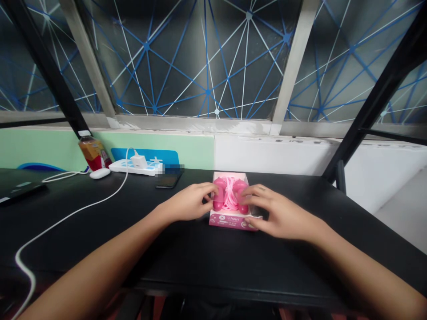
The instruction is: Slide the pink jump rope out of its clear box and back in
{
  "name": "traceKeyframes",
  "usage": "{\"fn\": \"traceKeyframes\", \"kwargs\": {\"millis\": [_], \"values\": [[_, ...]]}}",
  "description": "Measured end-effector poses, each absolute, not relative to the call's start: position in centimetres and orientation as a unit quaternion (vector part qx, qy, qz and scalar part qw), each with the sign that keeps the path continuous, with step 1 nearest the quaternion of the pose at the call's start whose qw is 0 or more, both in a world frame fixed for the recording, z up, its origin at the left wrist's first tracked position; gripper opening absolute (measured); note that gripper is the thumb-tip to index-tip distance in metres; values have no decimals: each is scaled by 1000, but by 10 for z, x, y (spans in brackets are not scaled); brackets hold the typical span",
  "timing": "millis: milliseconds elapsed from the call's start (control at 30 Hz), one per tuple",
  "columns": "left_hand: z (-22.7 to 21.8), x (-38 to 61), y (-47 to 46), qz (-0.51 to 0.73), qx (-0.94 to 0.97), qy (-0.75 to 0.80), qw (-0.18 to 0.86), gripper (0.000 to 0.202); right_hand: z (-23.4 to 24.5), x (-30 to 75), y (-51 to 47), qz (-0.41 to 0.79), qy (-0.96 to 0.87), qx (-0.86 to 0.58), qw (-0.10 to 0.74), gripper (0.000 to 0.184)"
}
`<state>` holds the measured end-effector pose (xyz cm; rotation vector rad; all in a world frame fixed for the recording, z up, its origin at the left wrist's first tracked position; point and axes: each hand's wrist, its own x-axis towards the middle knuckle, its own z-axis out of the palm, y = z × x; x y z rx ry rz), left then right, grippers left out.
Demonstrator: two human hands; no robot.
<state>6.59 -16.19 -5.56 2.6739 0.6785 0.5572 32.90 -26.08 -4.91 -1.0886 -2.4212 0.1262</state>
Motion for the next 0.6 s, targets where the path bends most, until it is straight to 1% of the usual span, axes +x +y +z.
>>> {"fn": "traceKeyframes", "kwargs": {"millis": [133, 200, 267, 367, 600], "values": [[-54, 65, -162, 184, 937, 246, 164, 21, -56, 332, -256, 40, -875, -421, 236, 47], [-52, 65, -161, 179, 937, 247, 168, 20, -61, 332, -252, 36, -863, -440, 247, 50], [-50, 64, -161, 177, 937, 246, 173, 19, -66, 331, -247, 31, -852, -455, 257, 47], [-48, 64, -161, 174, 938, 243, 174, 21, -74, 330, -242, 29, -844, -467, 261, 42], [-53, 62, -158, 167, 939, 247, 173, 24, -78, 330, -238, -8, -832, -486, 269, 40]]}}
